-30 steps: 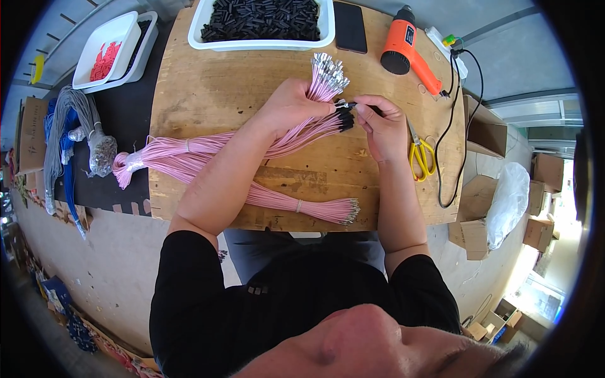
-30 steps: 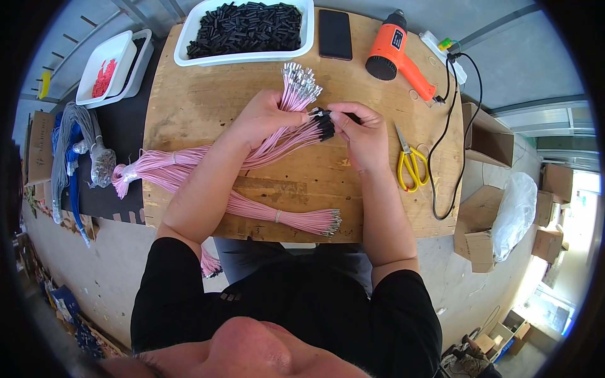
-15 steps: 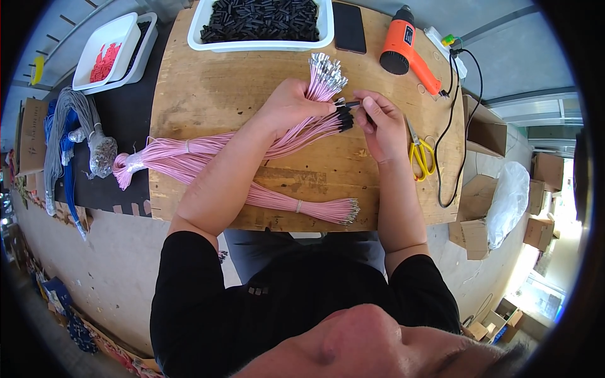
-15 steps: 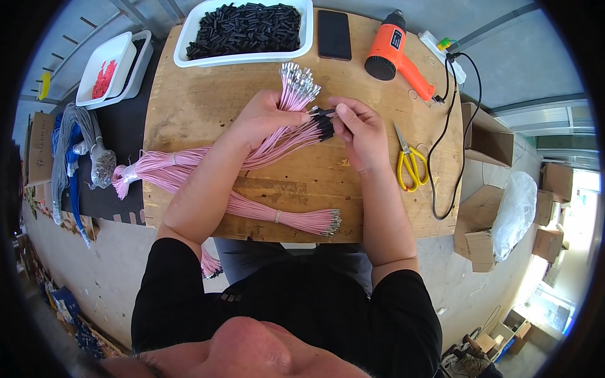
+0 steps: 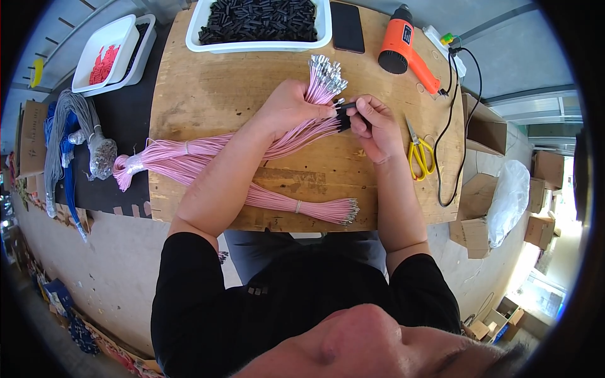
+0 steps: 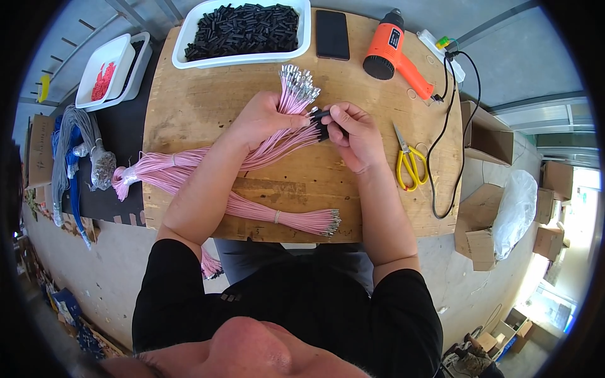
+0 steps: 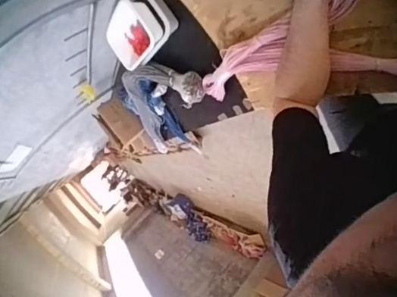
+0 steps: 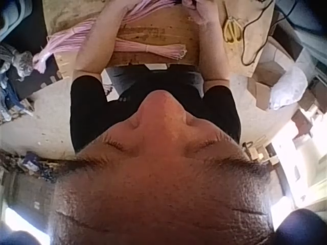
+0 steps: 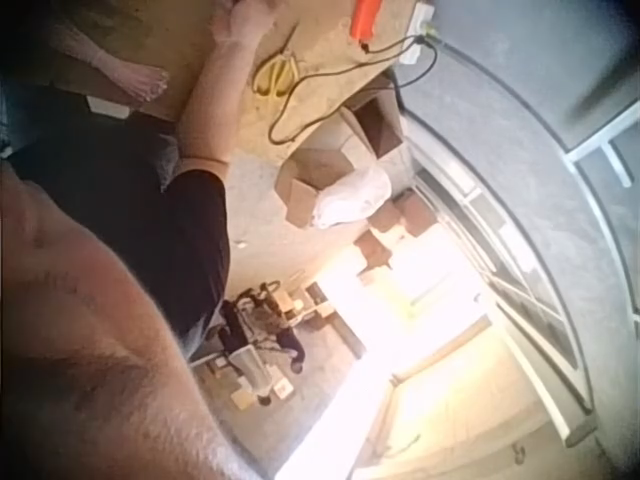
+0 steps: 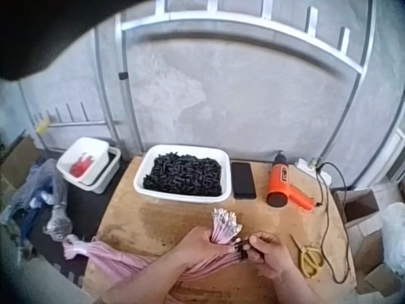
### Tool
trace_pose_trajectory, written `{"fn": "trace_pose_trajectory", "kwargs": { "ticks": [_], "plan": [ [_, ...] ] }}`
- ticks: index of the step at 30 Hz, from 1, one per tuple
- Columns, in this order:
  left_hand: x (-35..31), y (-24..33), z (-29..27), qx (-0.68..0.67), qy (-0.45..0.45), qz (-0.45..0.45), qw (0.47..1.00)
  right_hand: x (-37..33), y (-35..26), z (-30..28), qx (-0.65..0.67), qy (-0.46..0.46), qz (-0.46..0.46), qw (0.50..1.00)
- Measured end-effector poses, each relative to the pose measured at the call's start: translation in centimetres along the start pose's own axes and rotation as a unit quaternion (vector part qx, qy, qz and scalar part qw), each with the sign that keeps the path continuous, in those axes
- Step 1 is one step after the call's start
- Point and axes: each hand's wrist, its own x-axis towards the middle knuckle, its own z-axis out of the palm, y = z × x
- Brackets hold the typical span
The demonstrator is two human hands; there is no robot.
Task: Slide black insulating sleeves onto the ends of bundled wires.
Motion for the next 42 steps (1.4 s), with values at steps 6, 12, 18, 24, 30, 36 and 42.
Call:
{"fn": "trace_pose_trajectory", "kwargs": {
  "ticks": [6, 12, 18, 24, 30, 36, 42],
  "plan": [
    [-0.1, 0.3, 0.1, 0.029, 0.006, 0.011, 1.0, 0.0, 0.3, 0.1, -0.026, 0.005, 0.005, 1.0],
    [0.3, -0.7, -0.2, 0.009, 0.008, -0.005, 1.0, 0.3, -0.6, 0.3, 0.036, 0.036, -0.016, 0.999],
    [0.2, -0.4, 0.0, -0.013, 0.021, -0.015, 1.0, 0.6, -0.5, -1.2, 0.069, 0.043, -0.042, 0.996],
    [0.1, -0.2, -0.1, -0.006, 0.007, -0.017, 1.0, 0.7, -0.9, -1.5, 0.123, 0.056, -0.03, 0.99],
    [0.2, -0.4, 0.1, 0.035, 0.029, 0.02, 0.999, 0.7, -1.2, -0.2, 0.095, 0.109, -0.029, 0.989],
    [0.3, -0.1, 0.1, -0.009, 0.014, -0.004, 1.0, 1.1, -0.9, -3.3, 0.208, 0.044, -0.023, 0.977],
    [0.4, -0.7, -0.1, -0.008, 0.026, -0.013, 1.0, 1.2, -1.2, -3.8, 0.252, 0.031, -0.022, 0.967]
  ]
}}
